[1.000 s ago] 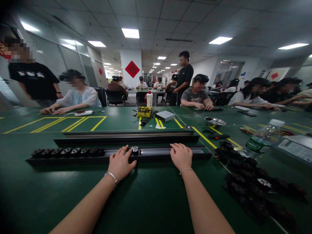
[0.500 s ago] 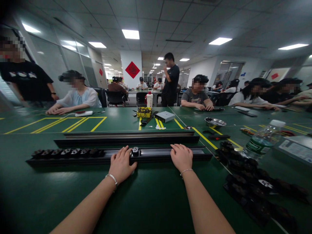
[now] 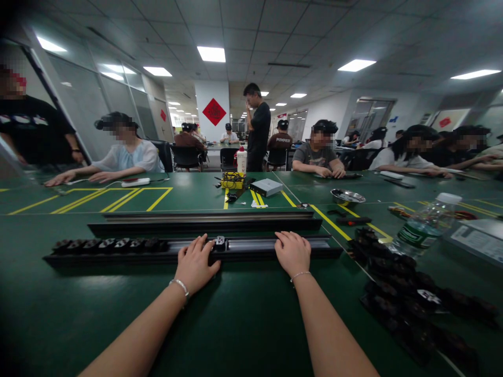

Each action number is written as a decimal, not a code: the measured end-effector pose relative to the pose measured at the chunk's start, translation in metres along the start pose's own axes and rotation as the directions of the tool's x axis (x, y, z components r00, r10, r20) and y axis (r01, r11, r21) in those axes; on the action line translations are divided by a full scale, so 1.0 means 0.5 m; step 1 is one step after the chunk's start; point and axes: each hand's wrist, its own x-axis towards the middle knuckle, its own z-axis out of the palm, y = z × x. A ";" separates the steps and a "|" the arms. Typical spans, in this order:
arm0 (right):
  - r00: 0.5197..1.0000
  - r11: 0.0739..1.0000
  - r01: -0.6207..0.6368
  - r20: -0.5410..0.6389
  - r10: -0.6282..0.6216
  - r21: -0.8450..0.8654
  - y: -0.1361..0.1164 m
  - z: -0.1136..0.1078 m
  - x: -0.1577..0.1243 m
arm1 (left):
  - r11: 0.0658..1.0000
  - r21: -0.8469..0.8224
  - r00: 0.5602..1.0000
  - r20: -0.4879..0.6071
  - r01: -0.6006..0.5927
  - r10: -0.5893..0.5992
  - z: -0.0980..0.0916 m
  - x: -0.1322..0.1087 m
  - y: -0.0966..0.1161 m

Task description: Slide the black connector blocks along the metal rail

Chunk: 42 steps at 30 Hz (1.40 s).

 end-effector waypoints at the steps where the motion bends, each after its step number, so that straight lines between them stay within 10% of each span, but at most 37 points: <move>1: 1.000 1.000 -0.001 -0.001 0.001 0.002 0.000 0.000 0.000 | 1.000 -0.001 1.000 0.005 0.002 -0.002 -0.001 0.000 0.001; 42: 1.000 1.000 0.005 0.003 -0.005 -0.028 0.001 0.002 0.001 | 1.000 0.008 0.995 0.098 0.012 -0.012 -0.013 -0.001 0.006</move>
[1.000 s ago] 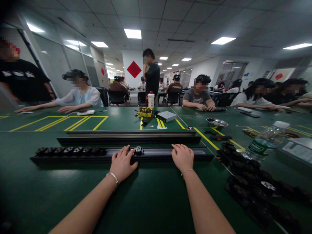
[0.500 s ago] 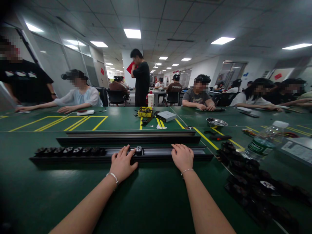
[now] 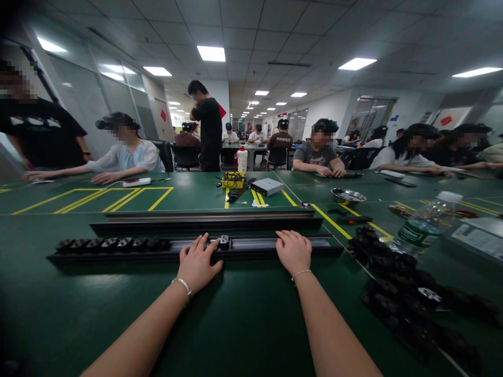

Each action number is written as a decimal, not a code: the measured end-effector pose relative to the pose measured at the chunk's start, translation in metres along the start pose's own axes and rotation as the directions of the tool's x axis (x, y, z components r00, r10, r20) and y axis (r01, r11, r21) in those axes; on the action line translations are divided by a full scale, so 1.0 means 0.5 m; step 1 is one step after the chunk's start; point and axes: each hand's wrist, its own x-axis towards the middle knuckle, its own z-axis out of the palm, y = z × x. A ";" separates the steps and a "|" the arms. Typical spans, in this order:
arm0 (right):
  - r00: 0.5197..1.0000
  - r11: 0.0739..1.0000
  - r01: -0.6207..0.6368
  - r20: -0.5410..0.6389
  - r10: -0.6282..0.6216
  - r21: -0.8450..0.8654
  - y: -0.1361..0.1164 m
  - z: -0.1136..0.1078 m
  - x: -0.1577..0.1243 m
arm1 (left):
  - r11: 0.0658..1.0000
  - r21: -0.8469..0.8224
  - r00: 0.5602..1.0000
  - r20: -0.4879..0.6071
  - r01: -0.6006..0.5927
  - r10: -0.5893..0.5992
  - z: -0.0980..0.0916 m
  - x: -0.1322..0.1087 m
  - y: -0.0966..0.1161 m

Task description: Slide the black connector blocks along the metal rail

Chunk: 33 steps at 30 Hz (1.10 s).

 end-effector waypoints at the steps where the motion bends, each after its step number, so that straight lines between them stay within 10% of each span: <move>1: 1.000 1.000 0.003 0.002 -0.003 0.001 0.000 0.000 0.000 | 1.000 0.000 1.000 0.000 0.002 -0.002 -0.001 0.000 0.001; 33: 1.000 1.000 0.002 0.008 -0.001 -0.016 -0.005 -0.007 -0.003 | 0.985 0.015 0.984 -0.033 -0.174 0.175 0.024 -0.003 0.016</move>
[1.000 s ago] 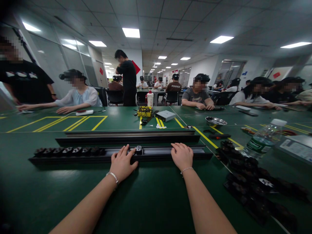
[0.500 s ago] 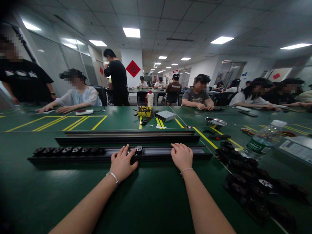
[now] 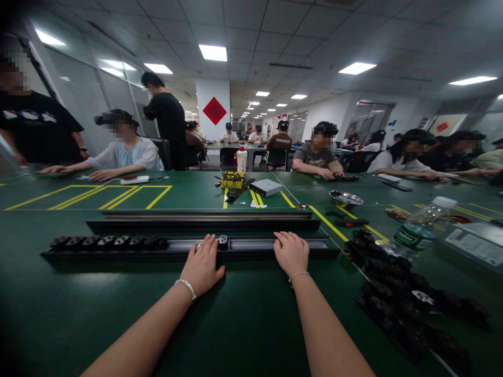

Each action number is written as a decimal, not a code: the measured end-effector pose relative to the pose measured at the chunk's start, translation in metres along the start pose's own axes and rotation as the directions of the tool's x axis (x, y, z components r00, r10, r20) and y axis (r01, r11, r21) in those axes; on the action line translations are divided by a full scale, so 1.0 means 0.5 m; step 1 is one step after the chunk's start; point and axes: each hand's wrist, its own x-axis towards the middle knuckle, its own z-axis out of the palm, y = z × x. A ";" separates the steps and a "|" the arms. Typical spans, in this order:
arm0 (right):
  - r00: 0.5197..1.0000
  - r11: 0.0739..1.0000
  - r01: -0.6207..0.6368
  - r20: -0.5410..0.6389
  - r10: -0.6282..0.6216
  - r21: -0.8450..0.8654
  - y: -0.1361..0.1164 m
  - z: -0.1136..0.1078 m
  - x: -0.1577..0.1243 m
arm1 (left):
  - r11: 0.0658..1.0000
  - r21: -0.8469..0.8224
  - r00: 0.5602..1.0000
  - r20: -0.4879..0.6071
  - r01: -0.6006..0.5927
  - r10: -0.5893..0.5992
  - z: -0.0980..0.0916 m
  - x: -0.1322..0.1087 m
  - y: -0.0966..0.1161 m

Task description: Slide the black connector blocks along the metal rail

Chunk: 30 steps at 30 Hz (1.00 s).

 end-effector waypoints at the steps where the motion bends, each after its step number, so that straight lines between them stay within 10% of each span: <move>1: 1.000 1.000 0.003 -0.006 -0.003 0.000 0.000 0.001 0.000 | 1.000 0.007 1.000 -0.005 -0.012 0.012 0.002 0.000 0.001; 30: 1.000 1.000 -0.003 -0.023 0.003 0.024 0.004 0.007 0.001 | 0.999 -0.049 1.000 -0.015 -0.016 0.016 -0.014 0.002 0.001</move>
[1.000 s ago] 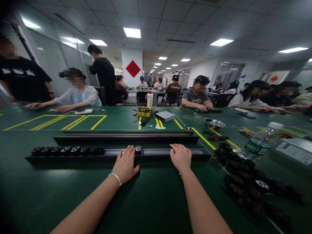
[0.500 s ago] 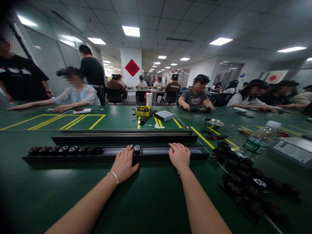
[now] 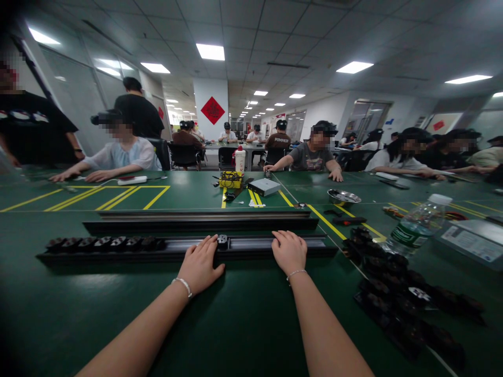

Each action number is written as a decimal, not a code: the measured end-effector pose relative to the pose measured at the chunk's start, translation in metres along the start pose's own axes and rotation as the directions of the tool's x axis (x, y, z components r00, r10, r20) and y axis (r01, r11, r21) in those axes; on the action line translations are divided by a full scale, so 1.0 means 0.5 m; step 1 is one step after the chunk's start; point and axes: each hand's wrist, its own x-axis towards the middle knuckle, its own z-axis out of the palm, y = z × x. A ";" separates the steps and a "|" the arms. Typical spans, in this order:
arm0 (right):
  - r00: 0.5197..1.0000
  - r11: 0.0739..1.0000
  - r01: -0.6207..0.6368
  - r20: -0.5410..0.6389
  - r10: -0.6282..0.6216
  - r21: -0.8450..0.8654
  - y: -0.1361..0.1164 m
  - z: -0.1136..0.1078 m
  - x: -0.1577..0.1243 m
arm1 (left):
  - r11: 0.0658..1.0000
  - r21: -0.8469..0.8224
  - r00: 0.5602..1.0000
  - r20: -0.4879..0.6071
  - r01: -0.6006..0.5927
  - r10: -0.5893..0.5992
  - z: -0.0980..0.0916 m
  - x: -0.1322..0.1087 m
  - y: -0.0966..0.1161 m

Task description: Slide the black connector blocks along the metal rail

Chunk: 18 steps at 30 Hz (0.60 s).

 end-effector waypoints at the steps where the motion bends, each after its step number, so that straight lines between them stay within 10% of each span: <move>1: 1.000 1.000 -0.003 -0.004 0.003 0.003 -0.001 0.000 0.000 | 1.000 0.002 1.000 0.002 -0.003 0.003 0.000 0.000 0.000; 18: 1.000 1.000 -0.005 -0.006 0.005 0.019 -0.001 0.002 0.000 | 1.000 0.010 1.000 0.019 -0.011 0.011 0.005 0.002 -0.001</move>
